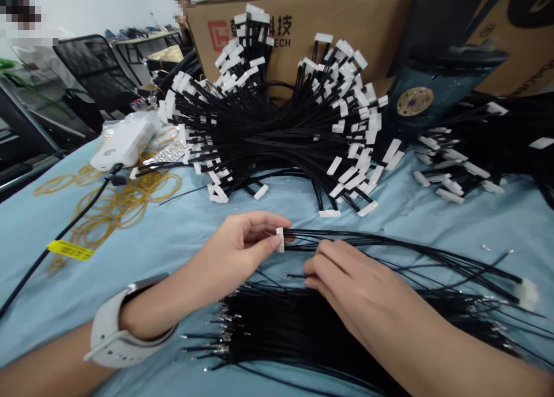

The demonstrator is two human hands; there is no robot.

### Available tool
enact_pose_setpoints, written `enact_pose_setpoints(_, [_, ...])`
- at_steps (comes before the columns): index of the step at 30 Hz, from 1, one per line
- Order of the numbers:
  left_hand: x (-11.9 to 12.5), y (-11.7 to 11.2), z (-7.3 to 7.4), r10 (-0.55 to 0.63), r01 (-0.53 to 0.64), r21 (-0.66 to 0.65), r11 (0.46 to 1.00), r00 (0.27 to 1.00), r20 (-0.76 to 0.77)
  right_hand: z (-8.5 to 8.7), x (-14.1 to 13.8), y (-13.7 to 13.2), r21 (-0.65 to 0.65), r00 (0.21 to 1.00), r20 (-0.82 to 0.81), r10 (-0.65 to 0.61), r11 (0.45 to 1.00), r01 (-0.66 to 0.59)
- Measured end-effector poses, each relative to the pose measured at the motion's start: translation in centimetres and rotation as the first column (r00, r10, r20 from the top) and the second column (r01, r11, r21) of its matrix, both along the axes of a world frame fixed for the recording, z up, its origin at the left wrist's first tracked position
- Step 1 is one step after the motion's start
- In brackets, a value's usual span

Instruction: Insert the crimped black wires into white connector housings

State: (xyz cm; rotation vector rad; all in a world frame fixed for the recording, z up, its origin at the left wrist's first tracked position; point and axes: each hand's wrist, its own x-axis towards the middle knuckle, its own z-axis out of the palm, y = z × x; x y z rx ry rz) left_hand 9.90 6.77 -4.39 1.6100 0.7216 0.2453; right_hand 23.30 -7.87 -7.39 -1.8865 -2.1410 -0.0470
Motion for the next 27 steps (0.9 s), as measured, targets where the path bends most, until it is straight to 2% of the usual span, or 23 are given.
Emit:
enact_pose_setpoints(4, [0.0,0.2,-0.1,0.004,-0.003,-0.033,0.999,1.000,0.015,-0.3,-0.1,0.2,0.008,0.992,-0.123,-0.015,1.000,0.016])
enact_pose_setpoints(8, [-0.1,0.1,0.0,0.001,0.000,-0.063,0.998,1.000,0.015,0.3,0.0,0.8,0.112,0.963,-0.263,-0.059,0.990,0.091])
enact_pose_setpoints(11, [-0.2,0.1,0.1,-0.019,0.019,-0.067,0.998,1.000,-0.003,0.7,0.3,1.2,0.126,0.959,-0.270,-0.084,0.984,0.122])
enact_pose_setpoints(19, [-0.3,0.3,-0.4,-0.050,0.050,-0.061,0.997,0.999,-0.006,1.0,0.4,1.2,0.036,0.938,-0.334,-0.089,0.994,0.107])
enact_pose_setpoints(27, [-0.5,0.3,-0.1,-0.055,0.053,-0.052,0.997,0.998,-0.031,0.7,0.5,1.1,0.080,0.955,-0.297,-0.023,0.996,0.049])
